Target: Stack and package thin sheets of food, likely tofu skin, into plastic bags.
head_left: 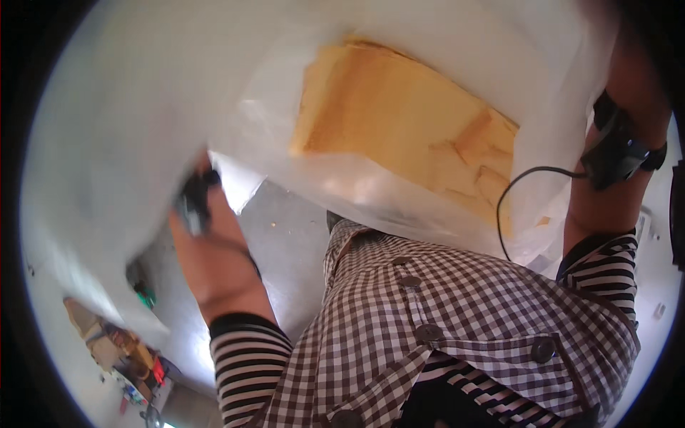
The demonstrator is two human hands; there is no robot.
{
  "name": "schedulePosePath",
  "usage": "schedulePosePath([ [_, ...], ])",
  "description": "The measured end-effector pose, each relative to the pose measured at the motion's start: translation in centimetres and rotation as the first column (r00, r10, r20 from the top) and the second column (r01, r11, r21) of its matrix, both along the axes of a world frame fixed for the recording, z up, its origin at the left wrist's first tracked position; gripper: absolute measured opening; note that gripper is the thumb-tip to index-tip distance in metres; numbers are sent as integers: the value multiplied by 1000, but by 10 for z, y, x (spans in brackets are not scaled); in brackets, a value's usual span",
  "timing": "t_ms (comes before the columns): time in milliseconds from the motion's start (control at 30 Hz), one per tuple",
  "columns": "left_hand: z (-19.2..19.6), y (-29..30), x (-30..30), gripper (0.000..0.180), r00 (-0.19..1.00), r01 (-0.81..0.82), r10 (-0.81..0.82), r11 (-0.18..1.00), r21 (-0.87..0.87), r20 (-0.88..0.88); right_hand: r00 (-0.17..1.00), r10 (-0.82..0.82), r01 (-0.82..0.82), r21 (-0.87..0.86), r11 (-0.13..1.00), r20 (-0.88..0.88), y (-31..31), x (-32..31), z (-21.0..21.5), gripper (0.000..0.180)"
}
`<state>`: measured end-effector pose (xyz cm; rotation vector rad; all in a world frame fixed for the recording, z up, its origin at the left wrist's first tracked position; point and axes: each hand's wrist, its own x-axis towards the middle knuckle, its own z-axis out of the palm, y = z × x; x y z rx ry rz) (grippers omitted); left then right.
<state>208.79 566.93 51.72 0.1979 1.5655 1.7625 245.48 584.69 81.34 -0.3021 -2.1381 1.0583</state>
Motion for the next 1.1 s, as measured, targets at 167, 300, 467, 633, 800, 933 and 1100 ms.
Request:
schedulePosePath([
  [167, -62, 163, -22, 65, 986, 140, -142, 990, -32, -83, 990, 132, -130, -43, 991, 50, -8, -29, 8, 30],
  [300, -31, 114, 53, 46, 205, 85, -553, 832, -548, -808, 993, 84, -79, -58, 995, 85, 15, -11, 8, 32],
  [467, 90, 51, 219, 47, -324, 734, -251, 541, -410, -912, 994, 20, -17, -33, 999, 105, 1, 39, 31, 34],
  [633, 38, 118, 284, 46, -466, 638, -490, 391, -663, -737, 996, -29, 35, -76, 997, 86, 8, 94, 25, 37],
  [800, -42, 192, 279, 39, -614, 448, -566, 323, -833, -550, 874, -416, 450, -98, 888, 250, -33, 192, 9, 29],
  [933, -50, 195, 274, 24, -376, 395, -530, 651, -649, -760, 642, -670, 692, 95, 716, 372, -101, 336, -66, 23],
  [1100, 46, 103, 319, 31, -489, 662, -417, 395, -638, -766, 161, -773, 796, 382, 469, 613, -204, 305, -121, 12],
])
